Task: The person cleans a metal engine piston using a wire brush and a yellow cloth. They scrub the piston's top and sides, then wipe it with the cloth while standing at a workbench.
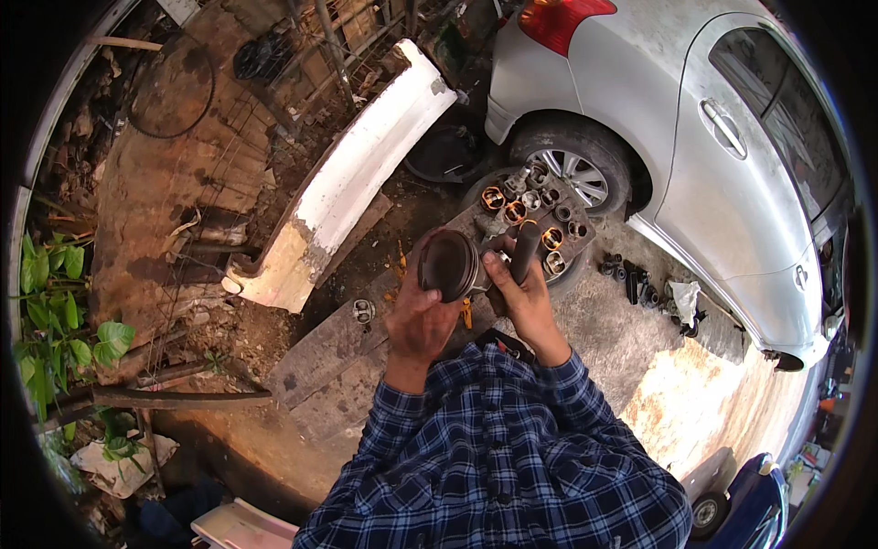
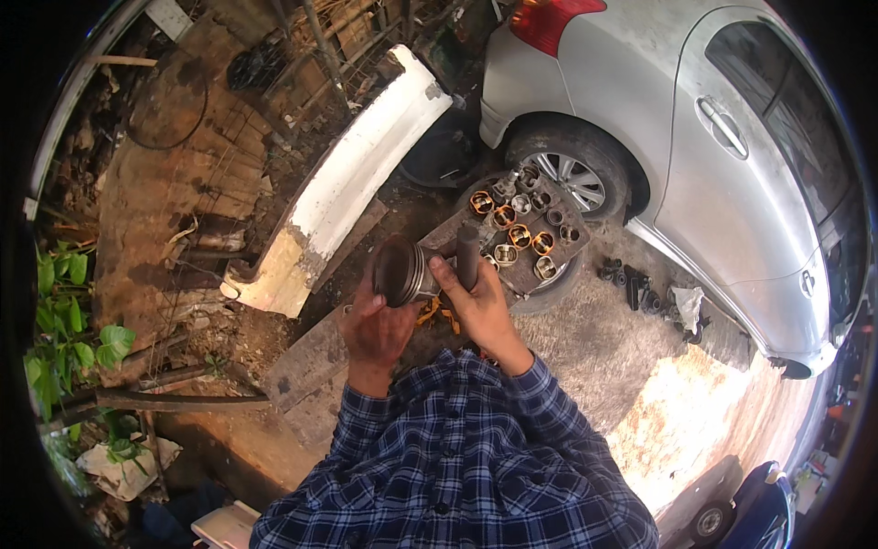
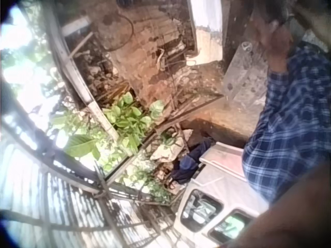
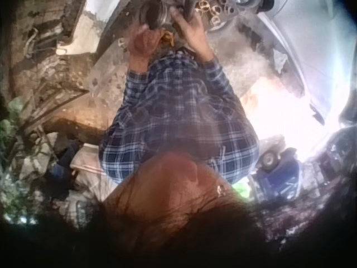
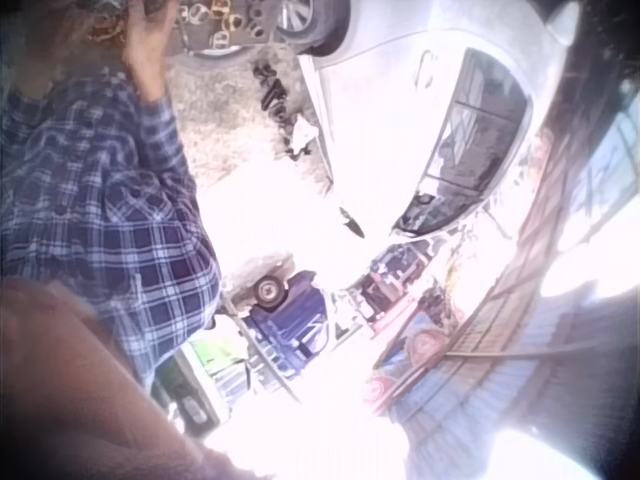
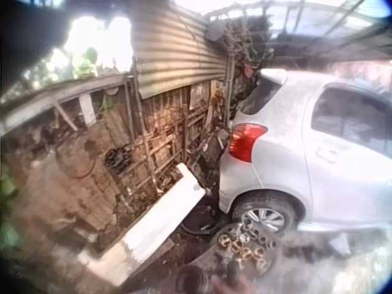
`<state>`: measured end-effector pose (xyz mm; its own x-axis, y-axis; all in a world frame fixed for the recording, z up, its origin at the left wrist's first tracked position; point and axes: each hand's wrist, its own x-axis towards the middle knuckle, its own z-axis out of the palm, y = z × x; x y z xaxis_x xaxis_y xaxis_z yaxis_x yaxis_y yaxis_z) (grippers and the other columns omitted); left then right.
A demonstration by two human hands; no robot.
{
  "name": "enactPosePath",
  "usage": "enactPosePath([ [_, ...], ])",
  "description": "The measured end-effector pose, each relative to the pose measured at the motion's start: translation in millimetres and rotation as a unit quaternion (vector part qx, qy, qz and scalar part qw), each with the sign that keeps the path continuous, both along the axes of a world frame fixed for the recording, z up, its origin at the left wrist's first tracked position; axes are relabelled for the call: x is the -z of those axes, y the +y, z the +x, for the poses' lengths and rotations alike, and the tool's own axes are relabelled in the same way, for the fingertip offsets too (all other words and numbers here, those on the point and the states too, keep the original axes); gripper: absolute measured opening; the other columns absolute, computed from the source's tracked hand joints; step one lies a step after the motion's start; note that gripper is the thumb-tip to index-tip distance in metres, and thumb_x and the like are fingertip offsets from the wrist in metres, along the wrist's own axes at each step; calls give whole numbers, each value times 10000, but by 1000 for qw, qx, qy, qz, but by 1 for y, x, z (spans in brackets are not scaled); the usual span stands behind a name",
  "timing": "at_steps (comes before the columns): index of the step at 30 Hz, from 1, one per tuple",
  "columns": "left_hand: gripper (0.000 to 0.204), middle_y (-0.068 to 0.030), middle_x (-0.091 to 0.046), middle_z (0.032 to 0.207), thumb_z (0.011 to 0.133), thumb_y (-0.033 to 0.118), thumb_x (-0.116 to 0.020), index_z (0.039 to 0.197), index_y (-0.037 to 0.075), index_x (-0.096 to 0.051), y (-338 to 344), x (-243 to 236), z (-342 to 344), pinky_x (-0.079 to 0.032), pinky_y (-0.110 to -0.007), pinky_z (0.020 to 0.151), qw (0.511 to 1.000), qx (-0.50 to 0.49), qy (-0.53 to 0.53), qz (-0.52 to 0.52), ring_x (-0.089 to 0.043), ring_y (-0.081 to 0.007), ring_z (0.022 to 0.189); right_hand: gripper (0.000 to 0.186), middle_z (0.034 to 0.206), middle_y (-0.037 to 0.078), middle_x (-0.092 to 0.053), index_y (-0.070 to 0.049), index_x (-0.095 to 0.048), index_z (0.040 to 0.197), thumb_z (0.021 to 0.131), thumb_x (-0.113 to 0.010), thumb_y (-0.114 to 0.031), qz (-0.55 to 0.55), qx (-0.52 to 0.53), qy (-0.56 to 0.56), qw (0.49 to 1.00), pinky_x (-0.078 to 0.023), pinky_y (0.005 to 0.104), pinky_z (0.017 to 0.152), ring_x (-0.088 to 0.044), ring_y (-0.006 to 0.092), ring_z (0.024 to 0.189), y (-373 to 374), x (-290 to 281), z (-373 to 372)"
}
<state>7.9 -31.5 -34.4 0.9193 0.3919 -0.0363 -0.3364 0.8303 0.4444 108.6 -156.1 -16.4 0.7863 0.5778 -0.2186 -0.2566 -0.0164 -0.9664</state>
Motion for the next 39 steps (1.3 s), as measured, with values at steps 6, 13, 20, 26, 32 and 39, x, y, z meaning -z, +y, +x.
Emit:
enactPosePath([
  [6, 1047, -132, -425, 1482, 693, 34, -850, 1544, 16, -241, 5, 3, 9, -408, -380, 1152, 985, 23, 41, 166, -445, -248, 1382, 342, 715, -7, -532, 4, -547, 1123, 990, -666, -288, 113, -13, 157, 981, -365, 244, 452, -454, 67, 499, -4, -3, 11],
  [13, 1147, -108, -432, 1475, 564, 158, -973, 1507, 37, -331, 9, 5, 10, -459, -378, 1117, 977, 11, 41, 211, -478, -234, 1350, 315, 632, -37, -489, -49, -572, 1013, 989, -661, -351, 85, -25, 179, 980, -321, 237, 424, -426, 46, 466, 0, -7, 10],
  [20, 1067, -84, -475, 1403, 529, 132, -983, 1425, 46, -412, 10, -2, 9, -467, -393, 1111, 969, 3, 68, 237, -509, -231, 1308, 263, 540, -55, -394, -69, -554, 979, 989, -656, -311, 126, -24, 296, 947, -311, 255, 414, -383, 70, 411, 2, -8, 14],
  [26, 1052, -86, -490, 1387, 541, 83, -965, 1431, 51, -405, 16, 2, 6, -460, -386, 1107, 950, 23, 67, 305, -503, -228, 1311, 227, 517, -62, -378, -87, -563, 985, 990, -652, -295, 158, -48, 390, 906, -291, 271, 415, -368, 77, 405, 1, -1, 18],
  [32, 1016, -93, -492, 1390, 586, 94, -947, 1441, 55, -400, 14, -4, 5, -445, -381, 1102, 955, 15, 74, 286, -504, -230, 1314, 195, 518, -72, -374, -95, -594, 986, 1002, -634, -285, 203, -81, 419, 882, -293, 272, 432, -353, 72, 411, -1, 8, 23],
  [39, 968, -125, -475, 1426, 635, 152, -917, 1448, 6, -414, 21, -2, 6, -414, -393, 1127, 926, -4, 67, 372, -490, -245, 1336, 173, 526, -80, -357, -109, -610, 991, 1003, -633, -280, 223, -86, 437, 867, -276, 269, 459, -329, 64, 436, -1, 6, 20],
])
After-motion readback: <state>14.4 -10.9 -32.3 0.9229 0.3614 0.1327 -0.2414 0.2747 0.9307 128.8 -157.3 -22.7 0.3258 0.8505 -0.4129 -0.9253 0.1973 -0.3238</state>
